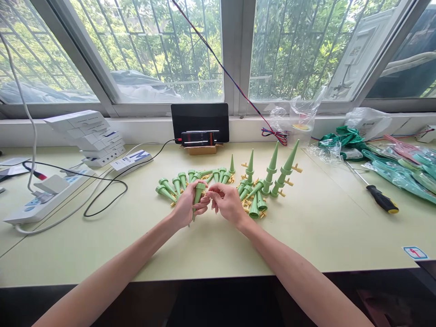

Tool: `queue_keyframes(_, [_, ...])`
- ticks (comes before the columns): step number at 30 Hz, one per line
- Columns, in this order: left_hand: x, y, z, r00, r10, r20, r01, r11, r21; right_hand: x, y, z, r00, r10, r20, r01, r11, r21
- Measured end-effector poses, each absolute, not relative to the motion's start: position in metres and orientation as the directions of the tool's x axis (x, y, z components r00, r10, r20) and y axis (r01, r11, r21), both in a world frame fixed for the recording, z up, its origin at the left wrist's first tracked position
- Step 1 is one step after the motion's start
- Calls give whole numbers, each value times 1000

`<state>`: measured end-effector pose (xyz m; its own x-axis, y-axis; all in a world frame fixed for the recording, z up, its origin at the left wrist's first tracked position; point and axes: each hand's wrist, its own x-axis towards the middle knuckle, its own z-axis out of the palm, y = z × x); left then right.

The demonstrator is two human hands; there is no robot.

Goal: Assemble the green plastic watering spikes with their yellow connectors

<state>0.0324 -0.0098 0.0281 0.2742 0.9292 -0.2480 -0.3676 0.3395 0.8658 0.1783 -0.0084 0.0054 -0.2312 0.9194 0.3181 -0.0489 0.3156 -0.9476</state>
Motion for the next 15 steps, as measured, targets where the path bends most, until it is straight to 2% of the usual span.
queue_keyframes(8, [32, -10, 25, 295, 931, -214, -377, 319, 870, 178, -9, 6, -246, 923, 294, -146, 265, -953])
queue_keyframes(15, [33, -10, 25, 291, 930, -224, -370, 326, 870, 177, -9, 5, -238, 924, 298, -144, 270, -952])
